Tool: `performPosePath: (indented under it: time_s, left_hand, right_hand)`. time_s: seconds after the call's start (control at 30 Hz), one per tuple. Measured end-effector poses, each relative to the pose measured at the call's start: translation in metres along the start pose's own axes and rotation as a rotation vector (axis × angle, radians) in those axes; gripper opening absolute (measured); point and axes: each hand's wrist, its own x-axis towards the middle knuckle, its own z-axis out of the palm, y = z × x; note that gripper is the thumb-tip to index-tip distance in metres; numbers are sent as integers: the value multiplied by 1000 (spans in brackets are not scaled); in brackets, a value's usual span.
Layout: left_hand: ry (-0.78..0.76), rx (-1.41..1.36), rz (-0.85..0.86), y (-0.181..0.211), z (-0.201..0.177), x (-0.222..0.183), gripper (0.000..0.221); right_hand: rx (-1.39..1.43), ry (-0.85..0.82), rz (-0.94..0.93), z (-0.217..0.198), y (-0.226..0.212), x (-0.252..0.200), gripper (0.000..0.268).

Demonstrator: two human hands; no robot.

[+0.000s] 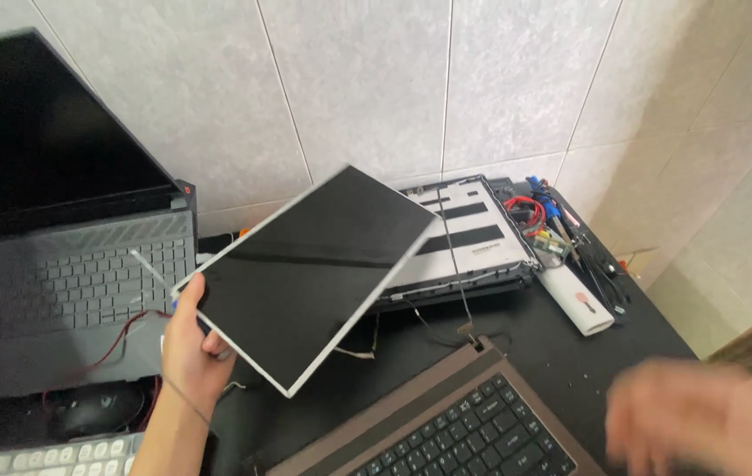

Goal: Removing the LCD screen panel from an Acer laptop using a screwdriver and manual prying.

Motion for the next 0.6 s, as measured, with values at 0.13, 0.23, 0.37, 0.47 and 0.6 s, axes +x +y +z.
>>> performPosePath:
  time_s: [0.13, 0.23, 0.37, 0.47, 0.6]
  left_hand:
    - [-75, 42, -74, -2, 20, 23, 51]
    - [-88, 82, -97, -8, 33, 41, 51]
    - [-213, 133, -80, -21, 46, 61, 52]
    - [-229, 147, -107, -23, 58, 64, 53]
    - [-269, 179, -167, -31, 61, 76, 55]
  right_hand:
    - [-36, 25, -20, 117, -109, 30, 38]
    - [-85, 11, -39, 147, -139, 80, 42]
    - [-74, -123, -212, 186, -149, 123, 54]
    - [-219, -136, -186, 199, -125, 175, 54]
    - [-212, -155, -92, 209, -96, 212, 48]
